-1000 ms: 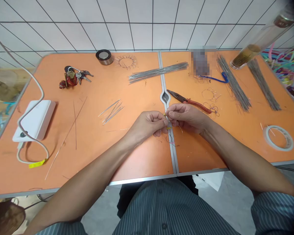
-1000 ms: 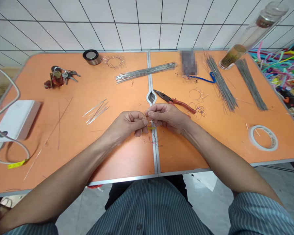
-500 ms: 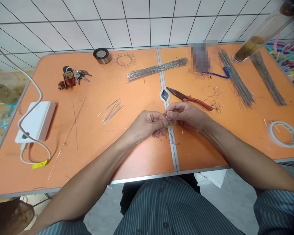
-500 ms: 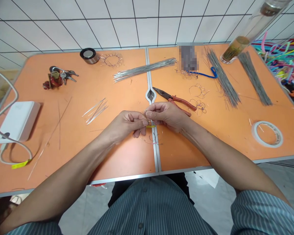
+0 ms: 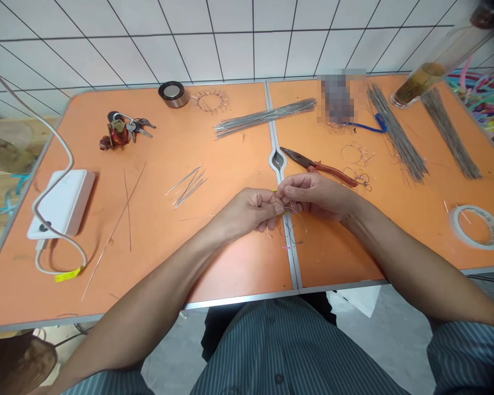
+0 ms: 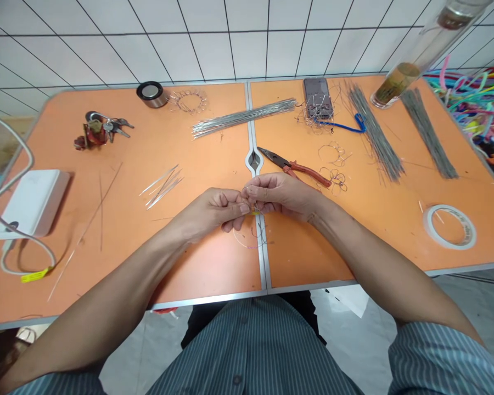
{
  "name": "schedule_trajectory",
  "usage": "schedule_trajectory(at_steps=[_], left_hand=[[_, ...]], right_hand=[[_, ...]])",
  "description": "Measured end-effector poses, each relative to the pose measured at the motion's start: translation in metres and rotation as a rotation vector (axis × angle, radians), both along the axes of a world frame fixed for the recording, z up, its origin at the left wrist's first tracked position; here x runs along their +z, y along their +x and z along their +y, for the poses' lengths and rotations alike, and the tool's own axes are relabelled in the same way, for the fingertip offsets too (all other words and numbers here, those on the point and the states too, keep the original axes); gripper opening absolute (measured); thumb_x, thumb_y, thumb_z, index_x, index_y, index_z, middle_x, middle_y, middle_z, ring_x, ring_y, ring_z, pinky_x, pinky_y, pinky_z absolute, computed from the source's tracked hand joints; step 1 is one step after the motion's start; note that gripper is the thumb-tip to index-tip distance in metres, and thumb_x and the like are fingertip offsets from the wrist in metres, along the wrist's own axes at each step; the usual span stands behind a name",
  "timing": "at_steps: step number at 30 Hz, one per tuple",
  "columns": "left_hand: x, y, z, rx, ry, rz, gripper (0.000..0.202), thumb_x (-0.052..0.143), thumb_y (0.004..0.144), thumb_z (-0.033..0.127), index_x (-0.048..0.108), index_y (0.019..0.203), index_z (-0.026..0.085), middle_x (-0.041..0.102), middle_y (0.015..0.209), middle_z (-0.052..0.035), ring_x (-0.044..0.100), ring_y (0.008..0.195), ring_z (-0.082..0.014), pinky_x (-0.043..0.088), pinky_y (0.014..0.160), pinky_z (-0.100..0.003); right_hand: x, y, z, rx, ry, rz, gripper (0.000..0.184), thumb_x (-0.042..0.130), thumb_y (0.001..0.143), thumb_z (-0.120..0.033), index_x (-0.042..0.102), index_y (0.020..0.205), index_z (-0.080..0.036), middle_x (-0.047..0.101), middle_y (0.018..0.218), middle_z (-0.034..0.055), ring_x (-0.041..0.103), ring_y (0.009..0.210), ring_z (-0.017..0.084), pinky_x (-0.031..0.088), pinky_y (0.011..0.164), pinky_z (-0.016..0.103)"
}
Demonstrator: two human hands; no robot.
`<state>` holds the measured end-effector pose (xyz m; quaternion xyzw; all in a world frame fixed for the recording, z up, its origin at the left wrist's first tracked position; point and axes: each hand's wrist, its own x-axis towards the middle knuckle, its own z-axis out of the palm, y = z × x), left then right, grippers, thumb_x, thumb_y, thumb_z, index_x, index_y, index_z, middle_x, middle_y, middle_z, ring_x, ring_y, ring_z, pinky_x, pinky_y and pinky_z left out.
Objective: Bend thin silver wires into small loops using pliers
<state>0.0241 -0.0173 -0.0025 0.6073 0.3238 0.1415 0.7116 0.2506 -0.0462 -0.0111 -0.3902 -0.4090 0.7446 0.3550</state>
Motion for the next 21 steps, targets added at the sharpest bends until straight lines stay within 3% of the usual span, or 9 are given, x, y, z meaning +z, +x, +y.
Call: schedule_trajectory(at_steps=[6,13,21], left_hand=[[-0.0004,0.0008,0.0006,0.006,-0.044,-0.020,0.031,0.076,0.093,0.033,0.067,0.069,0.016,0.064,0.060,-0.0002,0.050,0.052,-0.0077,0.039,0.052,-0.023],[-0.0070,0.0019,0.0000,0.056,-0.166,-0.073,0.031,0.087,0.085,0.039,0.073,0.072,0.015,0.066,0.058,-0.0009,0.050,0.049,-0.0072,0.040,0.050,-0.022],[-0.0012,0.0031,-0.0011,0.050,-0.151,-0.055,0.031,0.088,0.083,0.037,0.072,0.069,0.015,0.065,0.057,-0.0007,0.049,0.047,-0.0065,0.038,0.048,-0.021]], right_hand=[[0.0004,-0.0020,-0.0014,0.017,-0.035,0.087,0.040,0.098,0.085,-0.043,0.080,0.110,-0.018,0.067,0.079,-0.0038,0.057,0.065,0.008,0.051,0.064,0.020],[-0.0012,-0.0032,-0.0010,0.058,0.005,0.086,0.040,0.094,0.088,-0.053,0.082,0.101,-0.017,0.068,0.083,-0.0008,0.057,0.067,0.009,0.050,0.062,0.021],[-0.0030,-0.0025,-0.0027,0.077,0.003,0.016,0.044,0.090,0.090,-0.060,0.080,0.098,-0.018,0.068,0.082,0.0011,0.055,0.068,0.012,0.049,0.062,0.024]])
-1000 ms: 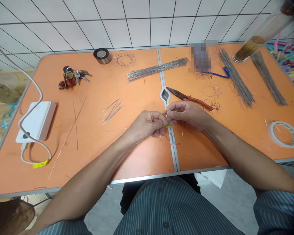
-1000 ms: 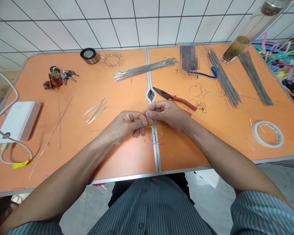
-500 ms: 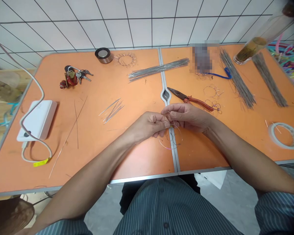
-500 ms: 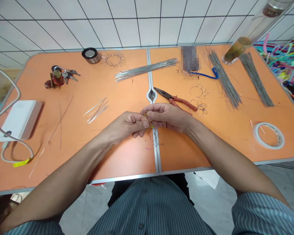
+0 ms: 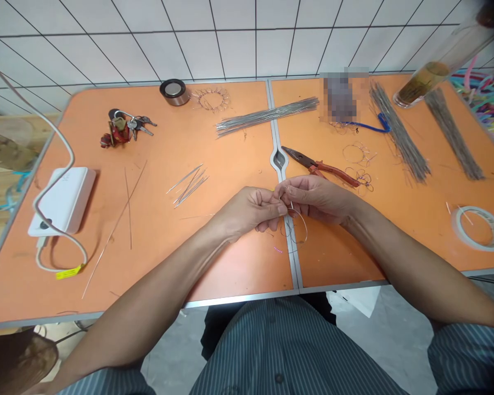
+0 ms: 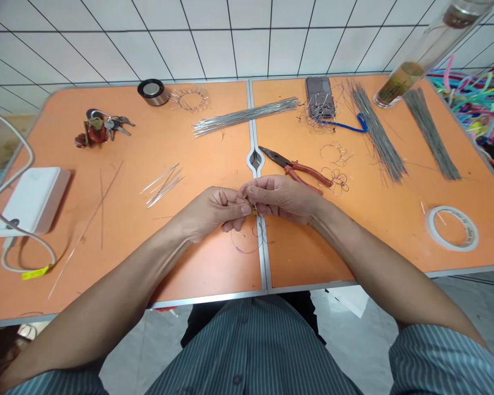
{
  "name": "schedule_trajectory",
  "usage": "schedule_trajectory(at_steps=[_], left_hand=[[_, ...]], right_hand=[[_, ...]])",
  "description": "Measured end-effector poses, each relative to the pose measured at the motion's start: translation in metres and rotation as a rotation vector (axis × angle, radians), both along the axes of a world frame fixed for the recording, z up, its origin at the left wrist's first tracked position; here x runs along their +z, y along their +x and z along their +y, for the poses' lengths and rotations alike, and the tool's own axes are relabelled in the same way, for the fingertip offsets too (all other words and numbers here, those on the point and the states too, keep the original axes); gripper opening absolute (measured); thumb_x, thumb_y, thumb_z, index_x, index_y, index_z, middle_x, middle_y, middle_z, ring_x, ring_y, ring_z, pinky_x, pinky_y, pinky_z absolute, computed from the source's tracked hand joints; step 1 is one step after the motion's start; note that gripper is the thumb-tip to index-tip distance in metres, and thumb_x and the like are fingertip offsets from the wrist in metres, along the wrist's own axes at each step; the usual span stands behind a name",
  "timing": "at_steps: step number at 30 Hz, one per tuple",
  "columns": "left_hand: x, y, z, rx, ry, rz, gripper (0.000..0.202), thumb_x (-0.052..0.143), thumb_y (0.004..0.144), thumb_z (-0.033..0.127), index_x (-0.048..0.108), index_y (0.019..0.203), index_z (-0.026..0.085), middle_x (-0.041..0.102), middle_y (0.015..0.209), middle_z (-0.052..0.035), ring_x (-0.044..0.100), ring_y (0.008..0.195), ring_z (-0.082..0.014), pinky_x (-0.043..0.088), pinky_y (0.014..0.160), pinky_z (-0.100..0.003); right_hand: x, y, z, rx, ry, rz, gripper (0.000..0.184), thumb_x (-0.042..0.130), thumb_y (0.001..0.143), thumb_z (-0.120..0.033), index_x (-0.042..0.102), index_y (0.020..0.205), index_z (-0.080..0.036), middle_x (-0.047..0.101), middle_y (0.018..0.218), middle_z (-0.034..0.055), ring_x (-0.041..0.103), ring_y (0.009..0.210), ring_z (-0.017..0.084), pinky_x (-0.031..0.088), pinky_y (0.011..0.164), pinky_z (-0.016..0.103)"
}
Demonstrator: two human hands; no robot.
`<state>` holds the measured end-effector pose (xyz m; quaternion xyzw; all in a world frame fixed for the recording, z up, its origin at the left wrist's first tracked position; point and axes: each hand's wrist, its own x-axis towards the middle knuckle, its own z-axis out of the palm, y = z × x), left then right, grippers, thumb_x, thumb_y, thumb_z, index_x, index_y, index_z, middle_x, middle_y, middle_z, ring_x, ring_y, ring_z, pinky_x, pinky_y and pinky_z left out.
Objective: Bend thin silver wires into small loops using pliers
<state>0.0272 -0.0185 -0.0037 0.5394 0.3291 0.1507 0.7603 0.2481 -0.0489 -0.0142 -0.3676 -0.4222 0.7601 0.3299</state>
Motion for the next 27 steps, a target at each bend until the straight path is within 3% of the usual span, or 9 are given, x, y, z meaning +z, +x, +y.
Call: schedule_trajectory(at_steps=[14,27], left_hand=[[0.0018,0.0001,-0.0011,-0.022,0.051,0.037,0.032,0.086,0.086,0.037,0.071,0.068,0.016,0.066,0.059,-0.0011,0.051,0.050,-0.0074,0.040,0.051,-0.022],[0.0022,-0.0022,-0.0003,-0.005,0.115,0.061,0.034,0.084,0.089,0.040,0.070,0.069,0.016,0.067,0.060,-0.0015,0.051,0.049,-0.0076,0.038,0.050,-0.023]], right_hand=[[-0.0022,0.0009,0.0004,0.007,-0.042,0.018,0.044,0.090,0.090,-0.060,0.075,0.088,-0.018,0.067,0.080,0.0008,0.055,0.067,0.012,0.048,0.062,0.025],[-0.0049,-0.0023,0.0020,-0.012,-0.033,0.077,0.042,0.090,0.091,-0.057,0.078,0.091,-0.017,0.069,0.083,0.0008,0.059,0.069,0.010,0.052,0.064,0.021]])
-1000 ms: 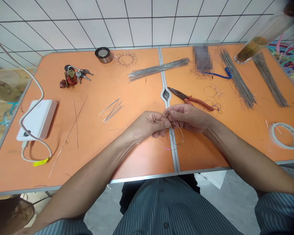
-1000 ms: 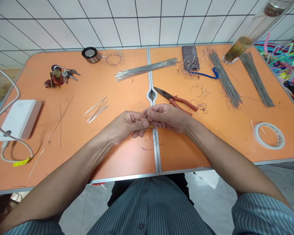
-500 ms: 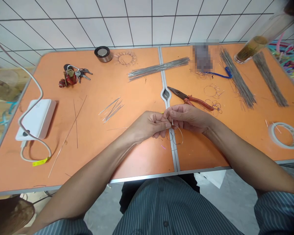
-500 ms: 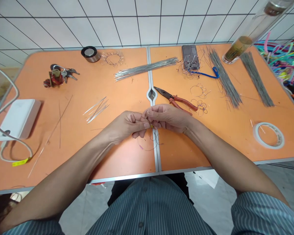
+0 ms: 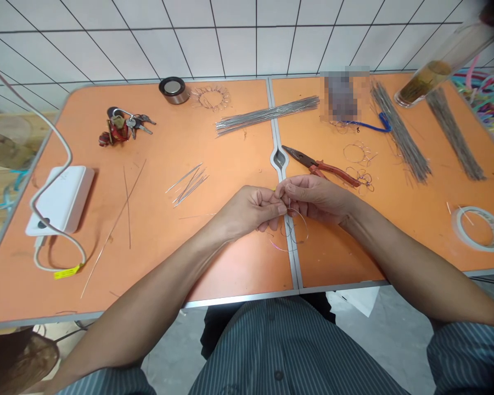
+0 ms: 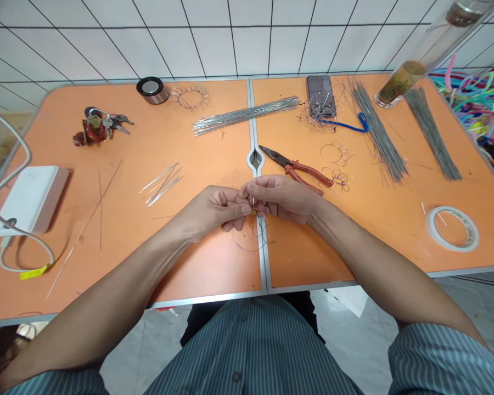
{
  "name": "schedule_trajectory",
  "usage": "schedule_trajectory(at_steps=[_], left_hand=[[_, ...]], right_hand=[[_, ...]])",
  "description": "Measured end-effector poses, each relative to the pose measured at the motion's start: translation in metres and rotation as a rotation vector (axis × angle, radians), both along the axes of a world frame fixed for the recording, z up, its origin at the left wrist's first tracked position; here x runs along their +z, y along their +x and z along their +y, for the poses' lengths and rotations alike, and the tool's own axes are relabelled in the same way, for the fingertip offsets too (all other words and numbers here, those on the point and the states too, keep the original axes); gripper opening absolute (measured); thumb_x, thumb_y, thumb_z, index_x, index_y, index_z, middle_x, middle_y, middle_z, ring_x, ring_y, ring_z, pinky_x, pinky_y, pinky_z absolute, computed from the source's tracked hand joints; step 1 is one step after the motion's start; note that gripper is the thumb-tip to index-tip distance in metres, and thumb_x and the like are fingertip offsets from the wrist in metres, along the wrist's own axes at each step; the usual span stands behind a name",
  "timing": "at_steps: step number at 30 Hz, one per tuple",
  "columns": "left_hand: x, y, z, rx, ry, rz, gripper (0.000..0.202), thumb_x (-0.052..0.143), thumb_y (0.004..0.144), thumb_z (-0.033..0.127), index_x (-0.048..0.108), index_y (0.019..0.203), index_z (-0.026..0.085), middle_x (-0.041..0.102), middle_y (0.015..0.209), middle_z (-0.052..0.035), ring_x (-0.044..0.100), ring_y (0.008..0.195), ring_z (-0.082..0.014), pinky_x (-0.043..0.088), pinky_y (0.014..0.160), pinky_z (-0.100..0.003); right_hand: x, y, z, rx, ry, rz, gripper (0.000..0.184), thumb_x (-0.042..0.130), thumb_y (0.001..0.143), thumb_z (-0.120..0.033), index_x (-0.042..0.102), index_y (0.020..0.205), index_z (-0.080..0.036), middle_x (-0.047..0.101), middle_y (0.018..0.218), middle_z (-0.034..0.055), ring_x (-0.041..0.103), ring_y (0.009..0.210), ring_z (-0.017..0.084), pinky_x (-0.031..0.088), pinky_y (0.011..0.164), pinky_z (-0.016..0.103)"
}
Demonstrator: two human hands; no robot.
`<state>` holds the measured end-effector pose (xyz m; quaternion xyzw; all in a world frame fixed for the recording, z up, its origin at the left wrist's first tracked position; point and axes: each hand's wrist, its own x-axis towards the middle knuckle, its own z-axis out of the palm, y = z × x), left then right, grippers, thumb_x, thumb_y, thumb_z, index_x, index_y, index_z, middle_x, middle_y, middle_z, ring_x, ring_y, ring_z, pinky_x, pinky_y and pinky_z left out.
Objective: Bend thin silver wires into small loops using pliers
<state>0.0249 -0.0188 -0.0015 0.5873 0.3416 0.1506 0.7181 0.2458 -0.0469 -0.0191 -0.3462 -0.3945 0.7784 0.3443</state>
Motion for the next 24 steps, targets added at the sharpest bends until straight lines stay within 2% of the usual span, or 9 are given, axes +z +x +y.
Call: schedule_trajectory(at_steps=[7,15,19,24], left_hand=[[-0.0018,0.0005,-0.0003,0.049,0.035,0.023,0.031,0.083,0.089,0.037,0.070,0.070,0.017,0.070,0.062,-0.0025,0.052,0.049,-0.0080,0.038,0.049,-0.023],[-0.0039,-0.0005,-0.0013,0.063,0.034,0.022,0.026,0.081,0.092,0.035,0.072,0.075,0.017,0.076,0.070,-0.0032,0.055,0.053,-0.0080,0.042,0.053,-0.023],[-0.0054,-0.0014,-0.0004,0.111,0.027,0.000,0.023,0.079,0.093,0.034,0.074,0.077,0.017,0.076,0.071,-0.0041,0.056,0.054,-0.0086,0.043,0.054,-0.023],[-0.0062,-0.0015,0.0020,0.199,0.046,-0.004,0.021,0.080,0.091,0.033,0.076,0.080,0.016,0.074,0.069,-0.0043,0.055,0.053,-0.0092,0.042,0.053,-0.023]], right_hand=[[0.0038,0.0010,0.0004,-0.064,0.000,-0.023,0.037,0.095,0.088,-0.050,0.082,0.099,-0.017,0.071,0.085,0.0001,0.058,0.067,0.008,0.051,0.060,0.019],[0.0042,-0.0005,0.0004,-0.106,0.020,-0.040,0.035,0.096,0.087,-0.045,0.080,0.103,-0.018,0.070,0.082,-0.0014,0.057,0.064,0.008,0.050,0.059,0.021],[0.0064,-0.0003,-0.0005,-0.164,0.040,-0.094,0.038,0.096,0.086,-0.048,0.080,0.105,-0.020,0.070,0.082,-0.0021,0.057,0.065,0.009,0.049,0.060,0.022],[0.0082,0.0008,-0.0012,-0.219,0.137,-0.196,0.039,0.093,0.088,-0.053,0.080,0.101,-0.019,0.071,0.082,-0.0014,0.057,0.066,0.009,0.046,0.061,0.023]])
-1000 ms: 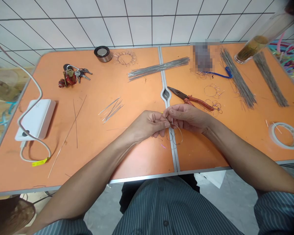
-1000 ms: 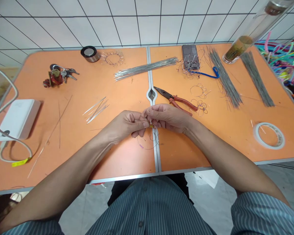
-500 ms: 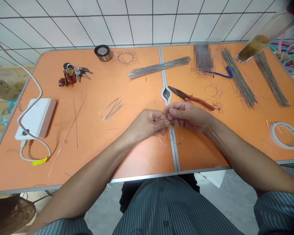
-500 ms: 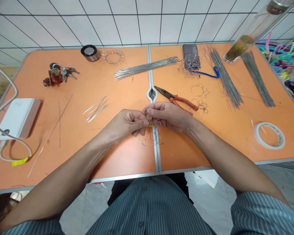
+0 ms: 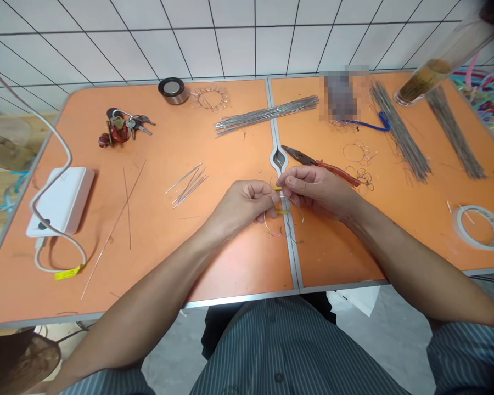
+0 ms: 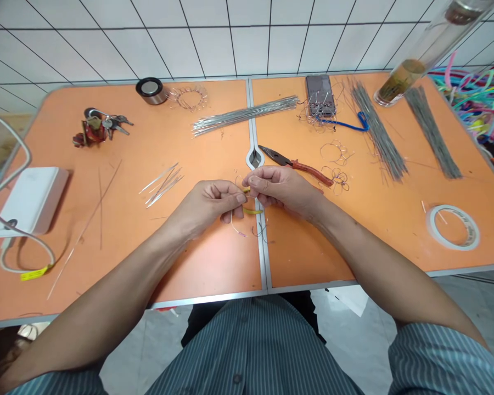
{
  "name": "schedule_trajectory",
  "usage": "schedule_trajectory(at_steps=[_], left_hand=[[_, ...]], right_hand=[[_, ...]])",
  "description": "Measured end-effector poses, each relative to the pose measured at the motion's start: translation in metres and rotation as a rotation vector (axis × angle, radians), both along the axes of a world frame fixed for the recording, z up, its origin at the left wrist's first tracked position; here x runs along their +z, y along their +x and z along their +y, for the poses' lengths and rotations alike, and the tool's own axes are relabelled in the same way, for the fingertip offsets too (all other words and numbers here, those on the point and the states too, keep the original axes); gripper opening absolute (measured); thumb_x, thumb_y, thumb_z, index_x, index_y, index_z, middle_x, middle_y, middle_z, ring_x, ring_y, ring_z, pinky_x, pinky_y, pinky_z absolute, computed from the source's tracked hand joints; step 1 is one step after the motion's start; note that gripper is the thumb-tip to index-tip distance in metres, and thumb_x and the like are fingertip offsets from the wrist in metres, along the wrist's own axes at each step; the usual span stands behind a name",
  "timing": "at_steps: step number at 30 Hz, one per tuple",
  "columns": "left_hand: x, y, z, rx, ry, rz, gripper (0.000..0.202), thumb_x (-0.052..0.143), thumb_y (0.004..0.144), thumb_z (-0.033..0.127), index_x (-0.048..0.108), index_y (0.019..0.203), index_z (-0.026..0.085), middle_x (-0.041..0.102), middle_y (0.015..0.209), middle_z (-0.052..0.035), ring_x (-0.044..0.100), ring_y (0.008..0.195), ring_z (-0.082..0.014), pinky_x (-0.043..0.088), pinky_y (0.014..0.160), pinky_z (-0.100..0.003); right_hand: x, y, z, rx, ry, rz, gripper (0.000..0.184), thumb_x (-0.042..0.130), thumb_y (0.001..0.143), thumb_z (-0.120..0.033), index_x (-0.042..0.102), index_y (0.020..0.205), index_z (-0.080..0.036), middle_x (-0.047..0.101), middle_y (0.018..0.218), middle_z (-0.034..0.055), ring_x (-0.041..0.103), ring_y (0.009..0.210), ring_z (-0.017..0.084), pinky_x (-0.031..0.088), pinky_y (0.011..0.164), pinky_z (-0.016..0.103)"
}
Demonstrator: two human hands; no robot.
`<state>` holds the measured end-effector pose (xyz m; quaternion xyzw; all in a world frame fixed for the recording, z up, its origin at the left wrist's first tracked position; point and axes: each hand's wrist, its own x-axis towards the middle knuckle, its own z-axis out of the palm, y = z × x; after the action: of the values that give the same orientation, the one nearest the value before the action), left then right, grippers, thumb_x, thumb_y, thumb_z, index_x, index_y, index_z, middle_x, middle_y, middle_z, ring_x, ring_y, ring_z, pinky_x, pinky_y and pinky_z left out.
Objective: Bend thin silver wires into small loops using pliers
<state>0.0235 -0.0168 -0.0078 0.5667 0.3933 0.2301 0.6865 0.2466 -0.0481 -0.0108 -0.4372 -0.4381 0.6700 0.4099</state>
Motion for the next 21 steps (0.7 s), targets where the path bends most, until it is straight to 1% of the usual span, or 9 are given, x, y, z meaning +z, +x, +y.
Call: schedule_trajectory(at_steps=[5,8,10,13,15,16,18,19,21], left_hand=[[0.002,0.002,-0.002,-0.036,0.031,0.033,0.019,0.077,0.092,0.029,0.075,0.079,0.016,0.075,0.069,-0.0049,0.056,0.055,-0.0098,0.042,0.054,-0.023],[0.006,0.004,-0.003,-0.044,0.039,0.052,0.011,0.075,0.089,0.022,0.074,0.080,0.016,0.073,0.067,-0.0030,0.056,0.055,-0.0099,0.042,0.054,-0.023],[0.007,0.005,-0.003,-0.047,0.051,0.040,0.008,0.076,0.088,0.020,0.073,0.082,0.017,0.072,0.066,-0.0012,0.056,0.055,-0.0100,0.041,0.054,-0.022],[0.008,0.005,-0.003,-0.058,0.053,0.016,0.013,0.080,0.088,0.027,0.073,0.082,0.018,0.068,0.064,0.0005,0.054,0.055,-0.0096,0.040,0.053,-0.022],[0.007,0.004,-0.003,-0.060,0.055,0.004,0.021,0.083,0.087,0.032,0.073,0.078,0.018,0.067,0.062,0.0006,0.054,0.054,-0.0095,0.040,0.053,-0.022],[0.006,0.004,-0.003,-0.052,0.060,-0.001,0.023,0.085,0.087,0.034,0.073,0.076,0.017,0.066,0.062,0.0002,0.054,0.055,-0.0097,0.040,0.053,-0.023],[0.004,0.003,-0.002,-0.012,0.066,-0.006,0.026,0.085,0.087,0.038,0.074,0.075,0.017,0.067,0.064,-0.0012,0.055,0.056,-0.0102,0.039,0.053,-0.023],[0.003,0.002,0.000,0.021,0.066,-0.010,0.026,0.085,0.088,0.039,0.076,0.077,0.017,0.067,0.064,-0.0014,0.055,0.056,-0.0103,0.039,0.052,-0.023],[0.002,0.000,0.003,0.102,0.063,-0.034,0.026,0.086,0.088,0.041,0.077,0.079,0.017,0.067,0.063,-0.0012,0.055,0.054,-0.0103,0.039,0.051,-0.023]], right_hand=[[-0.003,0.001,0.000,0.008,0.057,-0.067,0.037,0.094,0.086,-0.048,0.080,0.103,-0.019,0.072,0.084,-0.0006,0.058,0.068,0.011,0.047,0.065,0.027],[-0.004,0.000,0.000,-0.007,0.058,-0.072,0.040,0.097,0.081,-0.047,0.078,0.102,-0.019,0.072,0.081,-0.0010,0.059,0.067,0.012,0.047,0.065,0.028],[-0.004,-0.002,0.000,-0.001,0.059,-0.088,0.041,0.098,0.080,-0.047,0.078,0.101,-0.019,0.071,0.079,-0.0014,0.059,0.066,0.012,0.047,0.065,0.028],[-0.003,-0.005,-0.001,0.002,0.079,-0.138,0.039,0.095,0.082,-0.049,0.077,0.101,-0.020,0.073,0.081,-0.0003,0.061,0.069,0.014,0.048,0.066,0.029],[-0.001,-0.004,-0.001,0.019,0.108,-0.214,0.036,0.089,0.087,-0.052,0.077,0.103,-0.021,0.076,0.087,0.0019,0.065,0.075,0.016,0.051,0.069,0.031],[0.002,-0.002,-0.001,0.032,0.138,-0.286,0.035,0.085,0.090,-0.053,0.077,0.105,-0.022,0.077,0.089,0.0028,0.067,0.077,0.018,0.052,0.071,0.032],[0.009,0.007,-0.002,0.032,0.247,-0.527,0.032,0.078,0.095,-0.050,0.078,0.113,-0.023,0.078,0.092,0.0036,0.069,0.081,0.020,0.054,0.074,0.034],[0.014,0.014,-0.002,-0.005,0.325,-0.706,0.031,0.075,0.096,-0.046,0.079,0.117,-0.024,0.078,0.093,0.0036,0.070,0.082,0.021,0.053,0.075,0.035],[0.023,0.028,-0.003,-0.139,0.451,-1.107,0.031,0.070,0.098,-0.037,0.079,0.125,-0.024,0.080,0.101,0.0058,0.071,0.091,0.025,0.052,0.081,0.038]])
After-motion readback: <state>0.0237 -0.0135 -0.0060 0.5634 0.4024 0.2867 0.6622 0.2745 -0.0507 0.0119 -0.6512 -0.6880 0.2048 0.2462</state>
